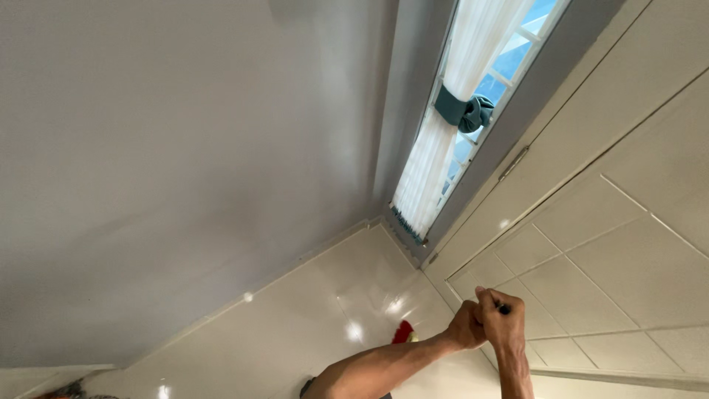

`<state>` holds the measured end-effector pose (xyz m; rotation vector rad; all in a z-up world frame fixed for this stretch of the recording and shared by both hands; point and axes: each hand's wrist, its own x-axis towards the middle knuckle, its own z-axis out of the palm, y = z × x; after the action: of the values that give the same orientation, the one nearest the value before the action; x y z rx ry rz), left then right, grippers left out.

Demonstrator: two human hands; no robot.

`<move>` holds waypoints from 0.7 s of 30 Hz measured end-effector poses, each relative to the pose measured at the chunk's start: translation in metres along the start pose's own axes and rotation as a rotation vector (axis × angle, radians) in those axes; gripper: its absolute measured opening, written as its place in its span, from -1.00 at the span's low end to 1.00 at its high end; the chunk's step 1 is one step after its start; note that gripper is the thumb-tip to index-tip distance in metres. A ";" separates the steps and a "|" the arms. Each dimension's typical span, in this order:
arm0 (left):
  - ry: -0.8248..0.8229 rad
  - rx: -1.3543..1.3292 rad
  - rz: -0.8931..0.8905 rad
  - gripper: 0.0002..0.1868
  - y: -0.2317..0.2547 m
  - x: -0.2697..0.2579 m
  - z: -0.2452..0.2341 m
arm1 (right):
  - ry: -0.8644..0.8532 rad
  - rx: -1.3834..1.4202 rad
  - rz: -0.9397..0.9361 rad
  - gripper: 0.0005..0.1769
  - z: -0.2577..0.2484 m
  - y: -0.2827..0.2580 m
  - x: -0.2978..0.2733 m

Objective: The person sweeps a tiled floor using a broom with a blue handle and red bristles. They move the broom back and forth across the floor, covering the area near a doorway and a window with white curtains. A mop is visible leaning against the wall in the background.

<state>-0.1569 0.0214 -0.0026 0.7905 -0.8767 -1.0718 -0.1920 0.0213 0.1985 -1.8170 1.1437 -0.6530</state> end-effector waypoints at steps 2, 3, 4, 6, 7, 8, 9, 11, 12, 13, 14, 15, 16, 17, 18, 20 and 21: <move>-0.033 -0.023 0.015 -0.74 0.001 0.001 0.005 | 0.013 0.047 -0.005 -0.49 -0.003 -0.004 -0.004; -0.030 0.225 0.075 -0.72 0.005 -0.002 0.003 | 0.019 0.070 -0.008 -0.47 -0.003 -0.008 -0.007; -0.020 0.480 0.137 -0.70 0.012 -0.005 -0.003 | 0.025 0.098 0.010 -0.48 -0.001 -0.013 -0.009; 0.005 0.185 -0.002 -0.77 0.027 -0.016 -0.014 | 0.034 0.155 0.051 -0.51 0.008 -0.024 -0.019; 0.020 0.038 -0.072 -0.80 0.033 -0.023 -0.020 | 0.014 0.168 0.035 -0.51 0.017 -0.031 -0.023; 0.011 -0.029 -0.039 -0.78 0.040 -0.030 -0.031 | -0.008 0.182 0.019 -0.51 0.026 -0.038 -0.027; 0.002 -0.096 -0.006 -0.76 0.049 -0.037 -0.046 | -0.030 0.195 0.003 -0.50 0.036 -0.044 -0.032; 0.023 0.063 0.091 -0.70 0.073 -0.061 -0.068 | -0.101 0.328 0.004 -0.50 0.065 -0.058 -0.047; 0.053 0.291 0.155 -0.68 0.091 -0.081 -0.086 | -0.134 0.397 0.008 -0.50 0.082 -0.063 -0.057; 0.082 0.519 0.217 -0.65 0.111 -0.101 -0.103 | -0.153 0.433 -0.017 -0.51 0.101 -0.069 -0.066; 0.118 0.568 0.208 -0.66 0.131 -0.120 -0.115 | -0.169 0.470 -0.040 -0.51 0.120 -0.074 -0.076; 0.154 0.617 0.198 -0.66 0.150 -0.138 -0.126 | -0.184 0.507 -0.062 -0.52 0.139 -0.078 -0.086; 0.187 0.667 0.194 -0.67 0.168 -0.154 -0.140 | -0.212 0.547 -0.054 -0.52 0.160 -0.081 -0.096; 0.214 0.686 0.178 -0.71 0.184 -0.172 -0.156 | -0.241 0.588 -0.045 -0.52 0.183 -0.082 -0.105; 0.244 0.701 0.157 -0.75 0.196 -0.193 -0.170 | -0.271 0.625 -0.031 -0.51 0.204 -0.081 -0.115; 0.360 0.784 0.137 -0.86 0.214 -0.230 -0.200 | -0.343 0.666 -0.052 -0.49 0.249 -0.080 -0.131; 0.376 0.881 0.036 -0.85 0.222 -0.252 -0.217 | -0.420 0.689 -0.017 -0.52 0.270 -0.079 -0.142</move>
<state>0.0662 0.3497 0.0433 1.6361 -1.0248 -0.4354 -0.0089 0.2709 0.1382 -1.2808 0.5270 -0.5487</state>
